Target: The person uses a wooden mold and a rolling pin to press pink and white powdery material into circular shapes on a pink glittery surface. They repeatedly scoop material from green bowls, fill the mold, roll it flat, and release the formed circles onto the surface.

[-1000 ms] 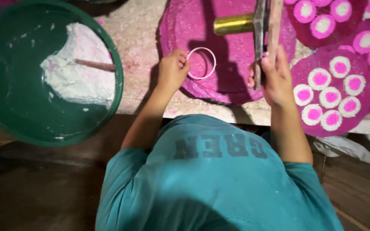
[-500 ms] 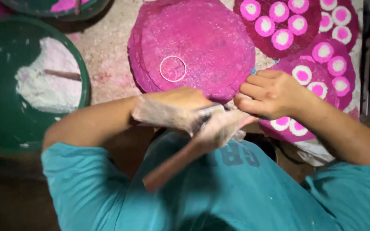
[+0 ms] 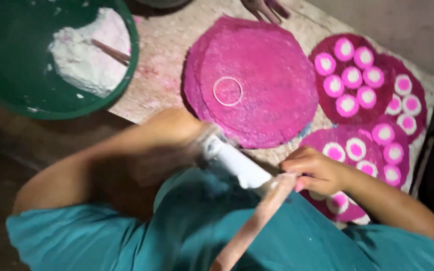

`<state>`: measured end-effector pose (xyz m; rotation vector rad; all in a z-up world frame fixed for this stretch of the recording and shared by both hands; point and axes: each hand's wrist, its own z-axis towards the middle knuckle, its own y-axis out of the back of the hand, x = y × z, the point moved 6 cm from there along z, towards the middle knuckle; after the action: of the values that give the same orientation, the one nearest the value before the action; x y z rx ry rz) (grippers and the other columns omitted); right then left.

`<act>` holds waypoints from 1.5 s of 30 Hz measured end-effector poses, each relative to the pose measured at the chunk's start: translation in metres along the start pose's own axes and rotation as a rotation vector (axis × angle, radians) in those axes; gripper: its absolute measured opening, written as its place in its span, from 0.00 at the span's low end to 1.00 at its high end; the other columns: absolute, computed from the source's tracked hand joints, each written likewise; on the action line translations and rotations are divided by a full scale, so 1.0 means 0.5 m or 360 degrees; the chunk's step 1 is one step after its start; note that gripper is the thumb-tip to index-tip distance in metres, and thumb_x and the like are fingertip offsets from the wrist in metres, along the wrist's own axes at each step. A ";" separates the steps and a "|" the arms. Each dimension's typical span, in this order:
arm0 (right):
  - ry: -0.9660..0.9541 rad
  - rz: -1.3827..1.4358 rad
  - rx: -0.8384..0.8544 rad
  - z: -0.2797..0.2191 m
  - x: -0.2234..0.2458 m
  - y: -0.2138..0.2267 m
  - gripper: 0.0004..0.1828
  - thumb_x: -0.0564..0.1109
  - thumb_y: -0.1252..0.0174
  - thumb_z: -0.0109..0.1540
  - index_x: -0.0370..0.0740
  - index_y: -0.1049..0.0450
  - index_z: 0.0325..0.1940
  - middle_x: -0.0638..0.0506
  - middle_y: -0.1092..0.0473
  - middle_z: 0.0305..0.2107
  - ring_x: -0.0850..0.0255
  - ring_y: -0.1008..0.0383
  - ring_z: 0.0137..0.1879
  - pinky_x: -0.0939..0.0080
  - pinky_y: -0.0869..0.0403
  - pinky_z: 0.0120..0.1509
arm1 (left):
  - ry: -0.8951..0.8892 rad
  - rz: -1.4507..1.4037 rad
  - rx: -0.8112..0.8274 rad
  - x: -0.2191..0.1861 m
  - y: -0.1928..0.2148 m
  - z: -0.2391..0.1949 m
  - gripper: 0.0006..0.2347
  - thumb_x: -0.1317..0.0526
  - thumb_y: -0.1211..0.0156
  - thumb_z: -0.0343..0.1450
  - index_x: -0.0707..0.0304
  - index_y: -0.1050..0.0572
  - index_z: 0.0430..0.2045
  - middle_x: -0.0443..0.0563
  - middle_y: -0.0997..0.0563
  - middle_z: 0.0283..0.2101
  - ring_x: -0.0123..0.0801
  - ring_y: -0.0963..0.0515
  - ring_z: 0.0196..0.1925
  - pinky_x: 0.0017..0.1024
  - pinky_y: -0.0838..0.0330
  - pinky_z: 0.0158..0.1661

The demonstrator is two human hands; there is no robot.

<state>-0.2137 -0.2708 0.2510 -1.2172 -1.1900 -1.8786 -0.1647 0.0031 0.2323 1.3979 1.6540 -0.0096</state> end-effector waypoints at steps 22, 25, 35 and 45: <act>0.0209 -0.0563 -0.0667 0.796 -0.024 0.007 0.47 0.49 0.22 0.50 0.38 0.34 0.69 0.41 0.33 0.61 0.51 0.31 0.66 0.49 0.26 0.67 | -0.0461 -0.0443 -0.1753 0.596 0.211 -0.184 0.16 0.67 0.32 0.68 0.69 0.26 0.49 0.57 0.20 0.47 0.42 0.20 0.50 0.38 0.26 0.53; 0.0133 -0.0587 -0.0864 0.833 -0.052 -0.019 0.35 0.41 0.23 0.56 0.38 0.28 0.65 0.43 0.29 0.56 0.54 0.25 0.61 0.57 0.22 0.60 | -0.0398 -0.0284 -0.2027 0.582 0.250 -0.236 0.17 0.67 0.30 0.68 0.68 0.26 0.50 0.59 0.20 0.49 0.45 0.20 0.52 0.39 0.26 0.54; 0.0293 -0.0696 -0.1116 0.918 -0.156 -0.071 0.14 0.30 0.30 0.64 0.36 0.23 0.52 0.45 0.25 0.48 0.52 0.20 0.52 0.60 0.21 0.54 | -0.0459 -0.0706 -0.2315 0.662 0.279 -0.235 0.22 0.72 0.35 0.70 0.72 0.34 0.59 0.57 0.23 0.53 0.39 0.22 0.55 0.35 0.27 0.57; 0.0221 -0.1842 -0.0067 1.018 -0.418 -0.166 0.26 0.43 0.35 0.53 0.46 0.23 0.57 0.48 0.26 0.54 0.50 0.32 0.62 0.42 0.31 0.65 | -0.0159 -0.0717 -0.2664 0.798 0.274 -0.316 0.22 0.73 0.33 0.73 0.71 0.34 0.60 0.57 0.24 0.55 0.38 0.23 0.59 0.33 0.28 0.62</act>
<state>-0.0052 0.2286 0.1206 -0.3307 -2.0077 -2.6940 -0.1223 0.4417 0.1394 -0.2407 1.1604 0.8211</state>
